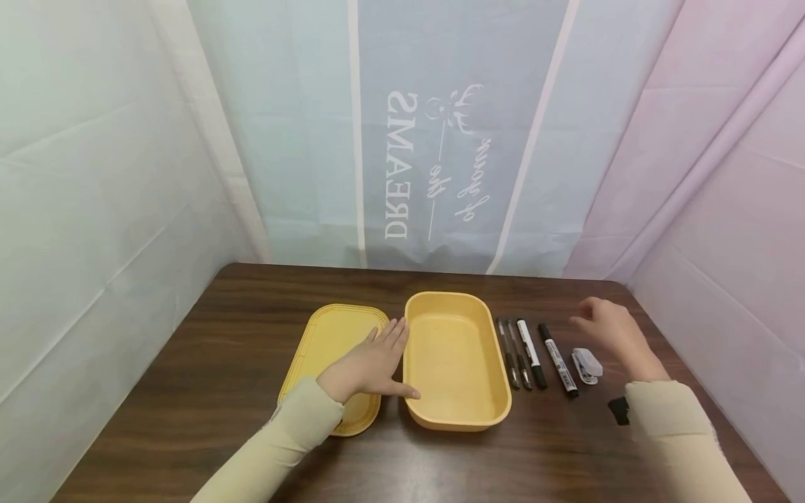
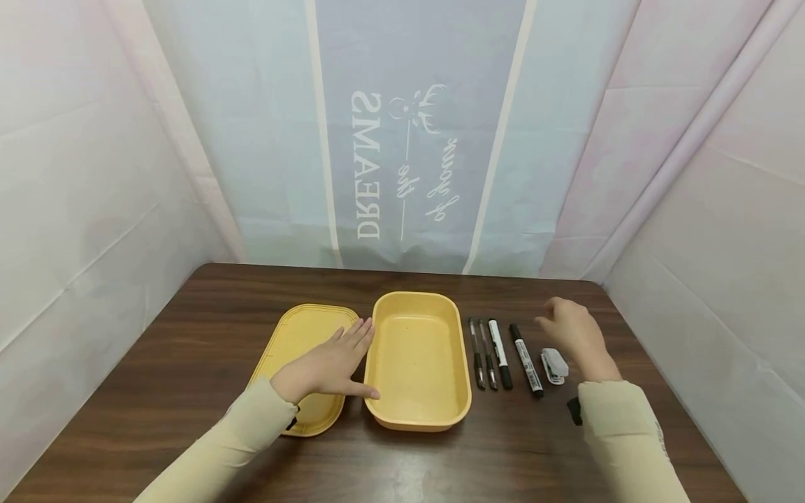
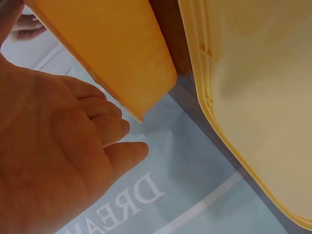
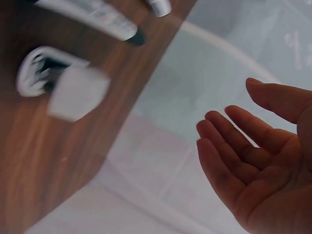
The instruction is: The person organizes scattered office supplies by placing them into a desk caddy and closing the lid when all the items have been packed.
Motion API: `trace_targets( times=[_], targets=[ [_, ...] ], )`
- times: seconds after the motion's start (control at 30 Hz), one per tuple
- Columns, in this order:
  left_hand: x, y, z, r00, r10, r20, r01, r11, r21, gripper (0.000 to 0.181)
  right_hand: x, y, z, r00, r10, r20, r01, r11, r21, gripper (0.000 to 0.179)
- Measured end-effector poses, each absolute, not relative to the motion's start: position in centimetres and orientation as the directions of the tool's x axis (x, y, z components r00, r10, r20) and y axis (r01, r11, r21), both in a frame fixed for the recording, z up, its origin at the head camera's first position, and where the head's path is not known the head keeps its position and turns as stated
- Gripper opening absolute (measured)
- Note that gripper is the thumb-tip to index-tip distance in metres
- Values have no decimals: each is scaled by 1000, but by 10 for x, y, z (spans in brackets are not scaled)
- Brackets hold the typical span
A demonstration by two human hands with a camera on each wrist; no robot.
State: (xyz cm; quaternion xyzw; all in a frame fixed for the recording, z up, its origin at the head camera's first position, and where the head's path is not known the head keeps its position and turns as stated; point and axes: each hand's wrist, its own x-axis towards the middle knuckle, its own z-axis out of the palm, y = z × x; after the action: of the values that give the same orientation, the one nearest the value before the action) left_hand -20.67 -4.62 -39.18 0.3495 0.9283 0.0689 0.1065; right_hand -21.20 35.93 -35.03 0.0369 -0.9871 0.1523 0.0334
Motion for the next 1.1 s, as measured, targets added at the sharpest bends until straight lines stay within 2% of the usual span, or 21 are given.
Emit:
trace_targets(
  times=[0.1,0.23,0.37,0.47,0.5,0.73,1.1],
  targets=[
    [-206,-47,-389,-728,667,-161,633,743,216,112,-211,373,-356,-999,-49,1,-47,952,-302,36],
    [-206,-49,-389,-722,671,-169,634,739,226,116,-211,385,-362,-987,-21,-160,34,942,-333,23],
    [-208,-49,-390,-725,668,-167,636,743,209,118,-213,389,-369,-968,33,-247,116,936,-331,31],
    [-209,-48,-392,-730,663,-165,635,748,193,119,-214,391,-374,-965,61,-253,142,938,-315,51],
    [-209,-48,-393,-730,663,-165,636,748,192,119,-214,391,-377,-965,65,-256,146,938,-315,53],
    [-210,-44,-395,-722,669,-176,644,743,182,119,-212,389,-385,-965,111,-236,183,934,-308,33],
    [-209,-43,-395,-726,668,-164,643,744,182,119,-219,373,-396,-957,191,-217,239,946,-219,22]
  ],
)
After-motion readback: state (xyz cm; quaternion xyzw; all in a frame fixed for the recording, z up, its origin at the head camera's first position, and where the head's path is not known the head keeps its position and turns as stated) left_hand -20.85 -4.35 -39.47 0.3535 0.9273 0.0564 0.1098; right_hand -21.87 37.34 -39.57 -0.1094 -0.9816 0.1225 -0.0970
